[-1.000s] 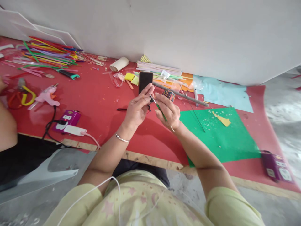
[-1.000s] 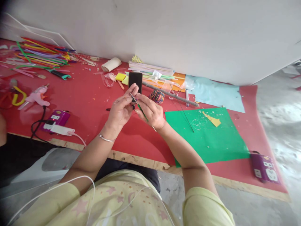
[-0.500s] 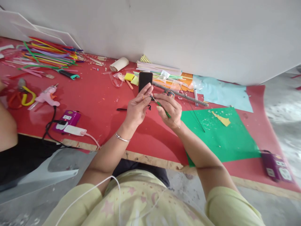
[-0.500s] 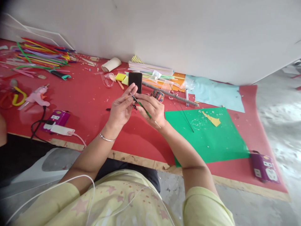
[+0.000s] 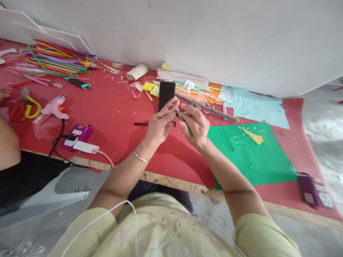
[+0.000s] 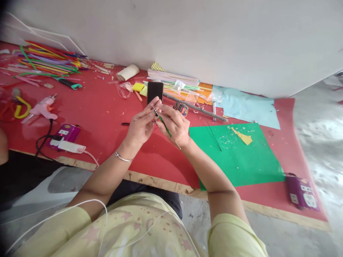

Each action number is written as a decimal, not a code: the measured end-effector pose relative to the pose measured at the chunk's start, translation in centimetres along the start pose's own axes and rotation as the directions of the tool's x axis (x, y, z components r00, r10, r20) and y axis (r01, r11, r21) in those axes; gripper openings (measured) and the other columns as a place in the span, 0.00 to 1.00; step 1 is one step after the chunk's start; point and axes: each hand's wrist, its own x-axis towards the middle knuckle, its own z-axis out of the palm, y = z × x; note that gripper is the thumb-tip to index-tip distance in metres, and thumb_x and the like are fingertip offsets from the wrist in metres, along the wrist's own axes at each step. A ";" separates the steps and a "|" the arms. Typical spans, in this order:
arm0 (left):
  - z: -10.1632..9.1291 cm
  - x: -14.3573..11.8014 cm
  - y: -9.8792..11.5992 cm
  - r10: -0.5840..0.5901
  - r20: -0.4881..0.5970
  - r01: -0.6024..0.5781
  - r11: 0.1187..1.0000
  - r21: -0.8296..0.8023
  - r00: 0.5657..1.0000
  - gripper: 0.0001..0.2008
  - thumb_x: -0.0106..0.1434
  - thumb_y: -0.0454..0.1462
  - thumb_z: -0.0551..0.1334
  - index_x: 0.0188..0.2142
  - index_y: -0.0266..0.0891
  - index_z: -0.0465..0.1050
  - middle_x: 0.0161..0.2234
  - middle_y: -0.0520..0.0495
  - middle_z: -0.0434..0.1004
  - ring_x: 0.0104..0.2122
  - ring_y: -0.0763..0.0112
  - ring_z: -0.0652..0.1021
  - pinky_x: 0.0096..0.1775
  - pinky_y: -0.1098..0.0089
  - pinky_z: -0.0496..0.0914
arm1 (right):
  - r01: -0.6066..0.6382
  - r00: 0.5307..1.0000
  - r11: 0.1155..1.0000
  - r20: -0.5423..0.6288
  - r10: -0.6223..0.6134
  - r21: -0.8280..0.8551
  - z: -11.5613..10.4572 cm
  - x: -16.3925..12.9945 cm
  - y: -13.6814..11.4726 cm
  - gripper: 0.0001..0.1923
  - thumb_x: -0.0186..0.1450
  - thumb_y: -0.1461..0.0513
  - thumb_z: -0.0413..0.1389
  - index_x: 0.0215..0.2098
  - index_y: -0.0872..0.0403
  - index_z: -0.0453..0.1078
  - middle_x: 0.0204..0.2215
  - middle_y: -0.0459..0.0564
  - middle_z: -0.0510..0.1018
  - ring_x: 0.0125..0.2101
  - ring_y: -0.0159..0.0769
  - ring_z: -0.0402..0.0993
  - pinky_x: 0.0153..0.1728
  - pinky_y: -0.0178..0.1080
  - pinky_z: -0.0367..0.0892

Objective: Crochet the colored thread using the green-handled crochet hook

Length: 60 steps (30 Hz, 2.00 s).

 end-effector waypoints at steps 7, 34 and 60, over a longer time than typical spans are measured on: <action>-0.3 0.2 0.0 -0.043 -0.022 0.043 0.999 0.001 0.999 0.06 0.63 0.34 0.75 0.40 0.44 0.87 0.73 0.50 0.72 0.77 0.53 0.64 0.74 0.60 0.63 | -0.043 0.997 0.999 0.059 0.044 -0.019 -0.4 0.0 0.7 0.19 0.77 0.53 0.58 0.63 0.46 0.78 0.61 0.56 0.82 0.47 0.44 0.86 0.51 0.47 0.83; -1.3 0.8 0.9 0.025 -0.002 -0.025 1.000 0.012 1.000 0.12 0.64 0.31 0.71 0.45 0.44 0.87 0.69 0.49 0.76 0.78 0.51 0.60 0.75 0.59 0.63 | 0.027 0.997 0.996 0.063 -0.032 0.088 -1.0 0.9 2.1 0.17 0.77 0.51 0.58 0.60 0.42 0.80 0.61 0.52 0.82 0.48 0.43 0.85 0.45 0.45 0.84; -2.0 0.7 1.6 0.044 0.114 -0.060 0.988 0.142 0.992 0.07 0.58 0.35 0.73 0.26 0.38 0.78 0.64 0.43 0.81 0.65 0.46 0.79 0.67 0.49 0.74 | -0.306 0.941 0.787 0.294 0.165 0.536 -4.0 4.1 0.7 0.12 0.76 0.55 0.60 0.47 0.45 0.87 0.49 0.51 0.90 0.47 0.43 0.89 0.52 0.47 0.82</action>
